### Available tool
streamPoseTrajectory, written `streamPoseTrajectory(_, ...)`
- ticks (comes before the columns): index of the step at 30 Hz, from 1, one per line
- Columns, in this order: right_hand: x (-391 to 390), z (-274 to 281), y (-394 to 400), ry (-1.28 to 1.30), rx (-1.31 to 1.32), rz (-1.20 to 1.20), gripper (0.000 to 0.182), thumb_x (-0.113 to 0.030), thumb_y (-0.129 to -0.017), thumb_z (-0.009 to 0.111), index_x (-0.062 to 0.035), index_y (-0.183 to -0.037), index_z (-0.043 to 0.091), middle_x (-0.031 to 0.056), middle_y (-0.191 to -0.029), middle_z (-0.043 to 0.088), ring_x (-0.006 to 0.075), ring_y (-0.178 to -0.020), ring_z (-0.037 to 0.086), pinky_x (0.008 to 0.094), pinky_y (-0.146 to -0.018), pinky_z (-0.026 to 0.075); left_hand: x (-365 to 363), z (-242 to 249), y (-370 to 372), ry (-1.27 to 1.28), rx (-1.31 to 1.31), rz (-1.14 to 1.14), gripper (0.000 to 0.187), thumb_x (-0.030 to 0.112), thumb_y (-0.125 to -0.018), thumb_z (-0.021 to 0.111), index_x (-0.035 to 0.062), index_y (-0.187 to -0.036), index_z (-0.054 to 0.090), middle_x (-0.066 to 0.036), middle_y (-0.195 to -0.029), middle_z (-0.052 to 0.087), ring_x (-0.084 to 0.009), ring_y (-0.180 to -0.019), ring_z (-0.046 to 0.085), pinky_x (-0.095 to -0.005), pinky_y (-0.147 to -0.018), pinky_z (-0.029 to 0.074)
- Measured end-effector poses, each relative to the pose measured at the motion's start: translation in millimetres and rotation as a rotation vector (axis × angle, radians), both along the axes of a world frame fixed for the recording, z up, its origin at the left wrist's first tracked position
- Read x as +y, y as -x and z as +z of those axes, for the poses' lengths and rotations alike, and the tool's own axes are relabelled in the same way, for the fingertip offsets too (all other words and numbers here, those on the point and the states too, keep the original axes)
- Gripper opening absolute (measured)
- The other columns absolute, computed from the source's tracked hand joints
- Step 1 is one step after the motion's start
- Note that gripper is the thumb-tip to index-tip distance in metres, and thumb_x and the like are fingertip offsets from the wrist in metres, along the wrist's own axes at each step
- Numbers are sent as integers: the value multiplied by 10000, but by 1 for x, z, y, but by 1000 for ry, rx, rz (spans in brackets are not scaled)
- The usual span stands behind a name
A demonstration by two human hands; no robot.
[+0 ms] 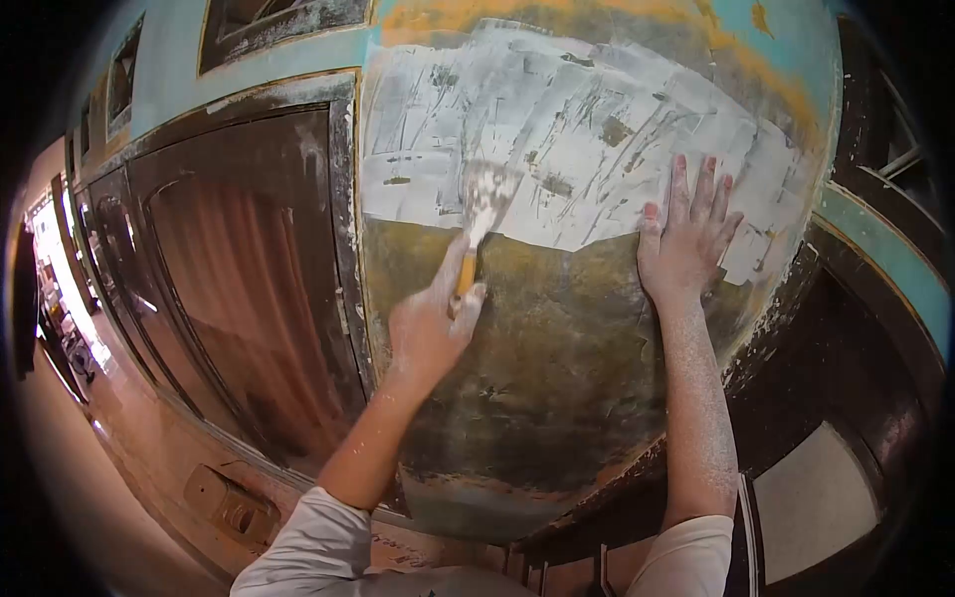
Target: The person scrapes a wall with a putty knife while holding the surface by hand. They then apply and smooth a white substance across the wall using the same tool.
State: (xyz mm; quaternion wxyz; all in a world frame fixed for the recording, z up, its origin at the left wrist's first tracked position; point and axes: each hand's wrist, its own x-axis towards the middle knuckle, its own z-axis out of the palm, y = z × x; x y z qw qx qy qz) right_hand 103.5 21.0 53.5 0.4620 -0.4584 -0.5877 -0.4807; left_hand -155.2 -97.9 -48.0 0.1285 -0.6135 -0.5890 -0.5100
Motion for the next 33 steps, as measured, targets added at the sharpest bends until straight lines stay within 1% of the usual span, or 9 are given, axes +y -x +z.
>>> streamPoseTrajectory(3,-1,-6,1,-1,-18,1,645,-391,-979,472,-256,-1574,261,76,-1655,143,371,-1501,148,655,-1162,140,-1,-42,2,32,-158,-34,620,292,-922,614,206,-1504,418,-165,-647,634,-355,-593,656,-424,-580,508)
streamPoseTrajectory(10,-2,-7,2,8,-2,16,640,-392,-980,471,-247,-1571,273,75,-1654,149,362,-1504,148,648,-1165,135,-10,2,26,-18,-169,54,579,252,-936,601,186,-1487,435,-193,-659,620,-358,-621,653,-420,-604,501)
streamPoseTrajectory(15,-3,-12,3,4,-21,8,641,-390,-977,471,-242,-1570,277,83,-1652,160,369,-1506,140,654,-1163,133,-7,-60,22,-45,-280,-16,598,235,-930,610,124,-1489,430,-200,-702,642,-334,-574,632,-415,-602,499)
streamPoseTrajectory(20,-3,-16,4,13,-20,0,649,-381,-970,483,-242,-1570,278,92,-1652,157,373,-1507,138,659,-1160,141,-10,-6,34,-119,-232,14,586,275,-943,597,126,-1486,433,-196,-678,616,-344,-538,594,-406,-562,477)
streamPoseTrajectory(22,-5,-17,5,15,-17,-14,650,-378,-969,486,-241,-1570,279,95,-1652,156,374,-1506,141,659,-1160,144,-16,1,34,9,-266,20,617,333,-951,585,199,-1518,380,-243,-689,644,-440,-694,655,-506,-657,503)
streamPoseTrajectory(26,-5,-21,4,37,-14,-19,660,-382,-964,492,-237,-1571,277,97,-1649,161,380,-1499,161,662,-1159,149,-4,-44,32,0,-265,-15,629,347,-948,587,208,-1522,372,-235,-683,643,-437,-686,655,-500,-653,507)
streamPoseTrajectory(28,-5,-22,5,21,-33,-29,667,-379,-958,500,-236,-1571,277,97,-1648,163,380,-1498,162,663,-1160,142,-2,-33,31,-135,-222,-10,605,261,-937,608,138,-1498,418,-237,-749,641,-338,-587,619,-400,-583,488)
streamPoseTrajectory(29,-6,-22,6,30,-35,-33,671,-380,-957,502,-233,-1571,277,97,-1649,160,383,-1497,159,661,-1165,127,-3,-18,33,-146,-185,33,600,252,-938,608,136,-1497,422,-206,-689,621,-304,-560,611,-384,-571,484)
streamPoseTrajectory(33,-7,-23,7,18,-37,22,671,-374,-954,507,-231,-1570,280,95,-1650,155,384,-1501,144,651,-1175,98,-8,17,38,-49,-146,96,617,290,-942,606,151,-1509,407,-162,-585,555,-301,-516,585,-394,-560,477)
